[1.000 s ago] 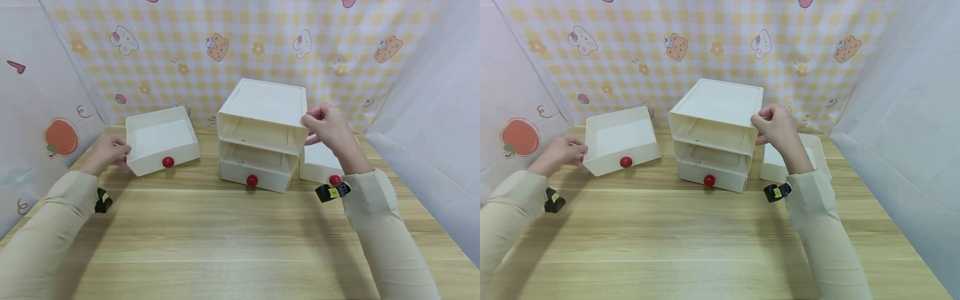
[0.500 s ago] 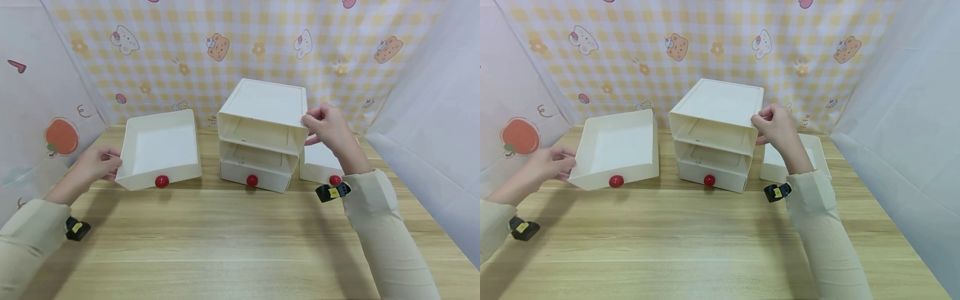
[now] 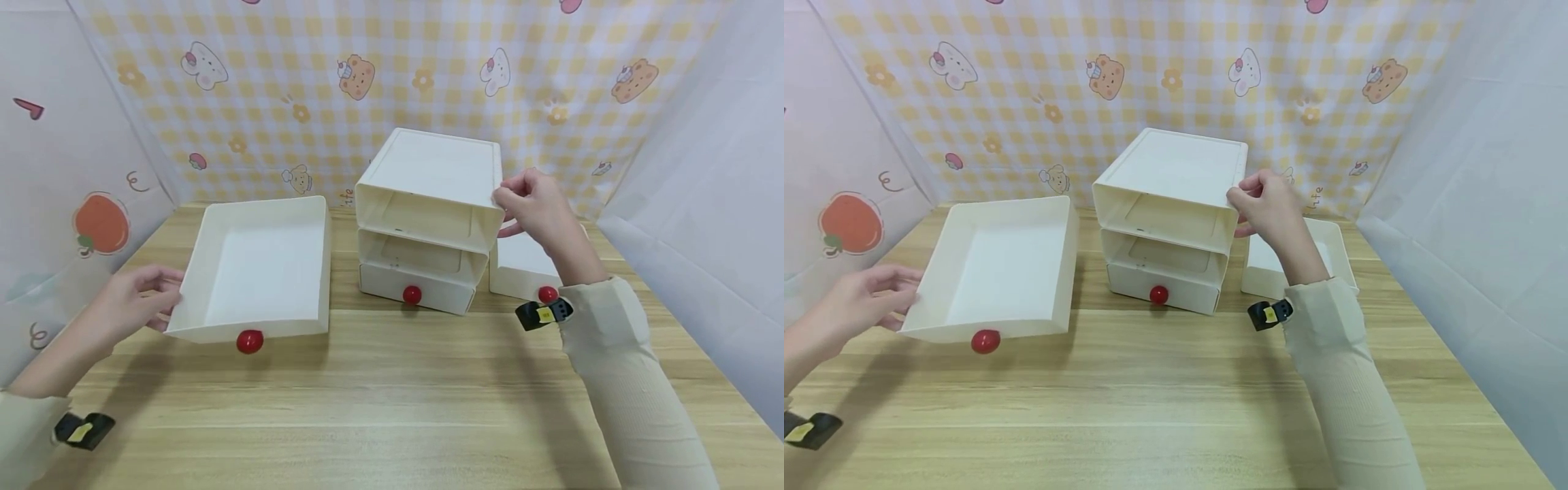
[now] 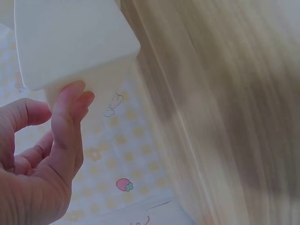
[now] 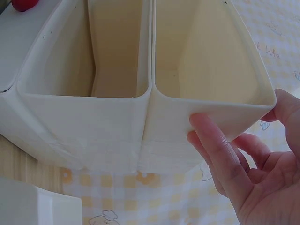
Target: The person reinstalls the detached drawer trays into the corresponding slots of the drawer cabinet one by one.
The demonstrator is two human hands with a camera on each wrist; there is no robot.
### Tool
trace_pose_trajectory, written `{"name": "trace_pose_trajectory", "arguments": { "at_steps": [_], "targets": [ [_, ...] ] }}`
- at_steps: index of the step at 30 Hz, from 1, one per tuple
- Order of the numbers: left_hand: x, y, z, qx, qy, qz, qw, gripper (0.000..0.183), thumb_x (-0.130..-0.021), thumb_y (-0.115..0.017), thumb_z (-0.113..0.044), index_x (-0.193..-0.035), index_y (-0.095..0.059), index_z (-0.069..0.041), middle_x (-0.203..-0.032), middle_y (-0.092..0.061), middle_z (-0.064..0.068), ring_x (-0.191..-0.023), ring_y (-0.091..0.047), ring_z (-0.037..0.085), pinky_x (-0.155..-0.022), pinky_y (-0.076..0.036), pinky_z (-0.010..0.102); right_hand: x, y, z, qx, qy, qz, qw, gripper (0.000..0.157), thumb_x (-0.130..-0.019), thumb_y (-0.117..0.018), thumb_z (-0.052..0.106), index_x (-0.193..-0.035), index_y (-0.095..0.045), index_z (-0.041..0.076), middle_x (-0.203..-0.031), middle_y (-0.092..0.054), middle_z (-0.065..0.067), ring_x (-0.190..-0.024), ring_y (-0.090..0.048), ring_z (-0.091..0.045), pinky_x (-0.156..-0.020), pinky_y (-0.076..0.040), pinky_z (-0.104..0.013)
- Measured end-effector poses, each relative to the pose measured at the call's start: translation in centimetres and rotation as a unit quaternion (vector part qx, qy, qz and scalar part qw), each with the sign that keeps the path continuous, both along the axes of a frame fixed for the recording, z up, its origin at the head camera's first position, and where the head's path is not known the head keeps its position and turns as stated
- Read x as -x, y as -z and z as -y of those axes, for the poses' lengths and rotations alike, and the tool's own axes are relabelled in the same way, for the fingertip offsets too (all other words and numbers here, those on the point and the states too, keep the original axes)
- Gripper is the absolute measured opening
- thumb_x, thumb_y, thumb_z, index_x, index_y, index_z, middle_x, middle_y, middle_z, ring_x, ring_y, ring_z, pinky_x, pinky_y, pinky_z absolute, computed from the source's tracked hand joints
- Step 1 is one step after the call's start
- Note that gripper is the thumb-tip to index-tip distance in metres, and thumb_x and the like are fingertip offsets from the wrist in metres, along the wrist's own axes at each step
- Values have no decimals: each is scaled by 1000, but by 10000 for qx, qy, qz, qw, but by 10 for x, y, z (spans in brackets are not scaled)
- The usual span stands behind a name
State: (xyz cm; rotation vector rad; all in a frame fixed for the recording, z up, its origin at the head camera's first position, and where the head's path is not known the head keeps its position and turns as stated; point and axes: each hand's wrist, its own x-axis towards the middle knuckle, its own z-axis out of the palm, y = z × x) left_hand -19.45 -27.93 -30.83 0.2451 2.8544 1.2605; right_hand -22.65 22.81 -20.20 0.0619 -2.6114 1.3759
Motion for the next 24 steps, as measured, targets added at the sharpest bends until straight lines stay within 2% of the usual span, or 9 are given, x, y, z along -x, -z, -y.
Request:
{"name": "trace_pose_trajectory", "arguments": {
  "at_steps": [8,13,18,24],
  "targets": [
    [-18,2,-3,117,102,-268,9995,33,-91,-56,-7,-119,-49,8,-79,-58,-15,-62,-59,4,-50,-55,28,-1,-1,0,-80,1,-10,10000,27,-88,-47,18,-106,-51,-2,-94,-48,-4,-71,-54,-11,-58,-59,-29],
    [-28,2,-8,55,188,-449,9988,31,-89,-59,-7,-116,-51,6,-81,-59,-22,-63,-62,5,-49,-55,29,-1,-1,0,-74,-2,-5,10000,27,-88,-47,18,-107,-51,-2,-96,-48,-4,-73,-54,-13,-59,-59,-29],
    [-33,-1,-12,96,248,-538,9982,32,-88,-60,-5,-117,-53,5,-81,-59,-25,-64,-62,3,-47,-54,29,-1,-1,0,-35,18,2,10000,26,-88,-47,18,-107,-50,-1,-97,-48,-4,-75,-55,-15,-59,-59,-28],
    [-39,-1,-12,49,272,-591,9979,26,-87,-61,-3,-112,-55,2,-81,-59,-21,-63,-62,3,-45,-53,28,-2,-1,1,-86,20,1,10000,28,-89,-47,19,-108,-51,-2,-97,-48,-5,-73,-55,-13,-59,-59,-28]
  ]
}}
